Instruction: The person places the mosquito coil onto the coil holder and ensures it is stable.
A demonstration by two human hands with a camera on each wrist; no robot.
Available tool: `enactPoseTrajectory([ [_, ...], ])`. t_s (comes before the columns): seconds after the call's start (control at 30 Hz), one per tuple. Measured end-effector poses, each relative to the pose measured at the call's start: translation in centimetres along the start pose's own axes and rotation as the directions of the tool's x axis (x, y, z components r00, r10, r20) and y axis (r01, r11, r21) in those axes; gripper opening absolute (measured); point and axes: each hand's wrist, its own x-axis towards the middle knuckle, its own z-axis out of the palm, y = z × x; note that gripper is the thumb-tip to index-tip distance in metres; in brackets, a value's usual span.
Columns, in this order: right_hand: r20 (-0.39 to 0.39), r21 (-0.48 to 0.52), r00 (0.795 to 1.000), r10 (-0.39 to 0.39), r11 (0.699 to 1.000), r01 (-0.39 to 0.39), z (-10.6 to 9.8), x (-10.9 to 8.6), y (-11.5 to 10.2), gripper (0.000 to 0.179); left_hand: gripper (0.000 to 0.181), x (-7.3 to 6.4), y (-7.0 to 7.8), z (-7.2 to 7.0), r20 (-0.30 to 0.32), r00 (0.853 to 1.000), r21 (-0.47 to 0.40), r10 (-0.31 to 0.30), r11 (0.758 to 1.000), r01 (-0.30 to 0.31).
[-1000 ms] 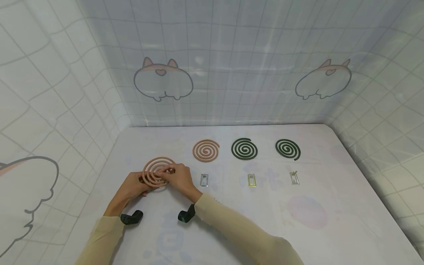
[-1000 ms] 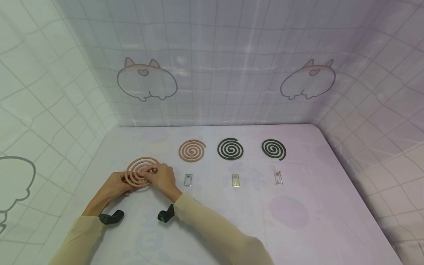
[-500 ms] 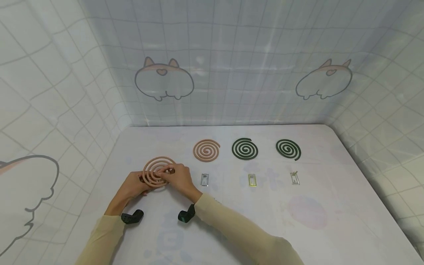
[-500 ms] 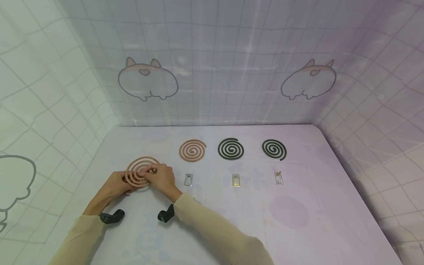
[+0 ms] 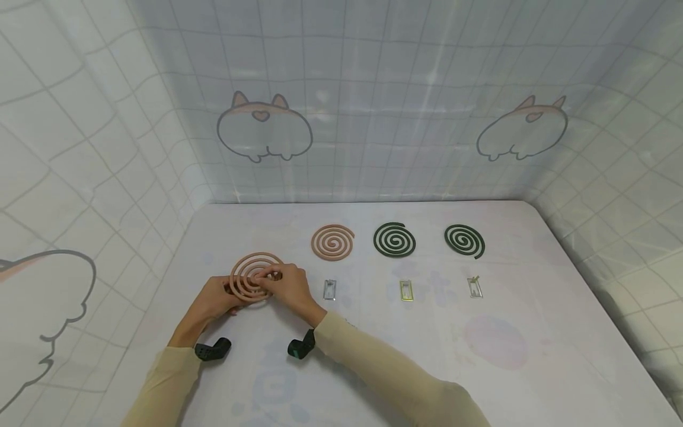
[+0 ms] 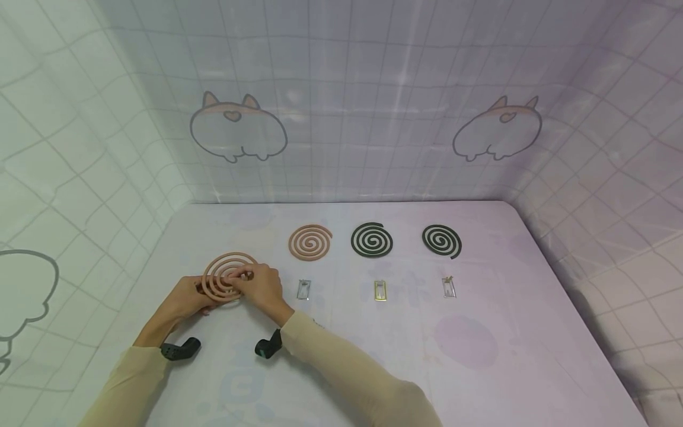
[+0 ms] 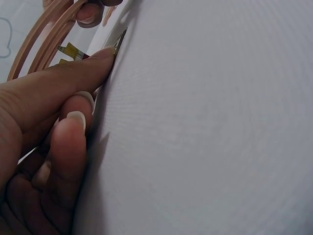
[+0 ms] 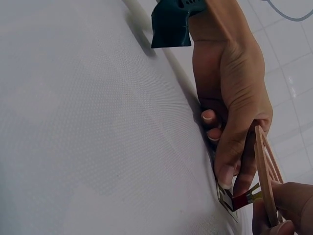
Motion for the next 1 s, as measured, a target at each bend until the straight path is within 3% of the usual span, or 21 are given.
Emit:
enactPoseTrajectory([
  [0.43,0.012,0.023,0.999,-0.033,0.999,0.032,-0.43,-0.16,-0.08,0.013,0.024,-0.22,0.35,-0.13,0.018,0.999,-0.038,-0.05,0.998,0.051],
  [1.0,-0.001,-0.002,0.999,-0.046,0.999,0.046,-0.39,0.06,-0.02,0.014,0.024,-0.12,0.07,-0.11,0.011,0.999,-0.045,-0.039,0.998,0.039],
])
